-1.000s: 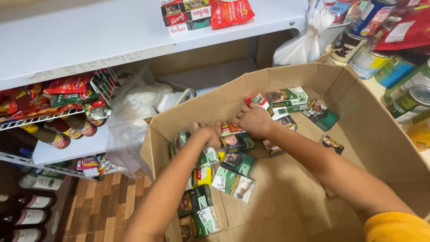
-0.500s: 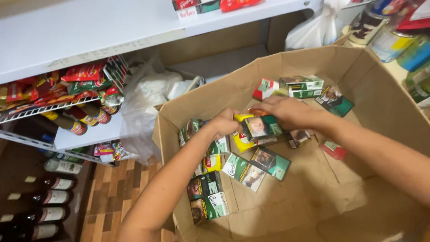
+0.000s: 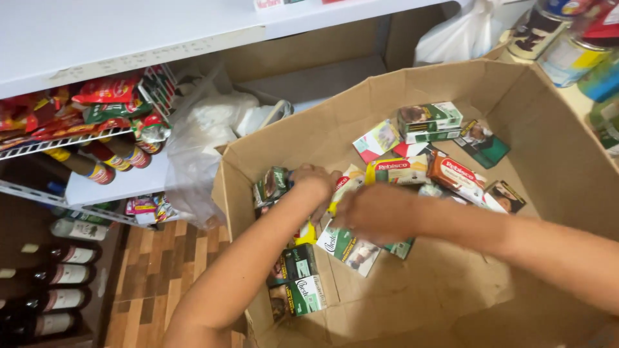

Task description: The recorder is stocking various items such as snacks, noodles, and cigarette packs onto shelves in a store.

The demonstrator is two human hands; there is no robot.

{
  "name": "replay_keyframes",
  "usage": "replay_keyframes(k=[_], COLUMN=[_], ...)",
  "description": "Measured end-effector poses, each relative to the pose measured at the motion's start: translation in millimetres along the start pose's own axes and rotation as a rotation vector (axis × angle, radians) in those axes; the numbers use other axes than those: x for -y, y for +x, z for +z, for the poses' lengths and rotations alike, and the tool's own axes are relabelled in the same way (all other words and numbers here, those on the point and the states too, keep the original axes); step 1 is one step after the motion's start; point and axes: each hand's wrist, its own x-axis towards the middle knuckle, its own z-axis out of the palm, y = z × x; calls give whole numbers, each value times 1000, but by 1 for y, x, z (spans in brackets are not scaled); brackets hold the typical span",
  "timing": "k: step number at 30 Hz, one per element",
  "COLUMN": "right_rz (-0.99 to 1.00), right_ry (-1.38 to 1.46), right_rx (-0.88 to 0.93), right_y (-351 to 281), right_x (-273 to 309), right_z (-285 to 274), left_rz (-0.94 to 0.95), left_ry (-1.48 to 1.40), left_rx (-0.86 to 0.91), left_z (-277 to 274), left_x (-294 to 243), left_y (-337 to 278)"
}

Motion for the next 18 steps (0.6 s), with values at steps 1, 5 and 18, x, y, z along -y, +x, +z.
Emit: replay_keyframes(k=[1,5,18], right_rz=[-8,-145,106], right_ry=[-1,-173,-267], right_rx=[-1,-187,-253], right_y=[17,84,159], right_x=[9,42,-17], right_z=[23,89,186], left_rz=[-7,163,170], left_ry=[-3,-80,-86], left_rx=[1,-324,-251], left_z=[7,3,-15], left_x=[6,26,16], left_y=[15,46,6])
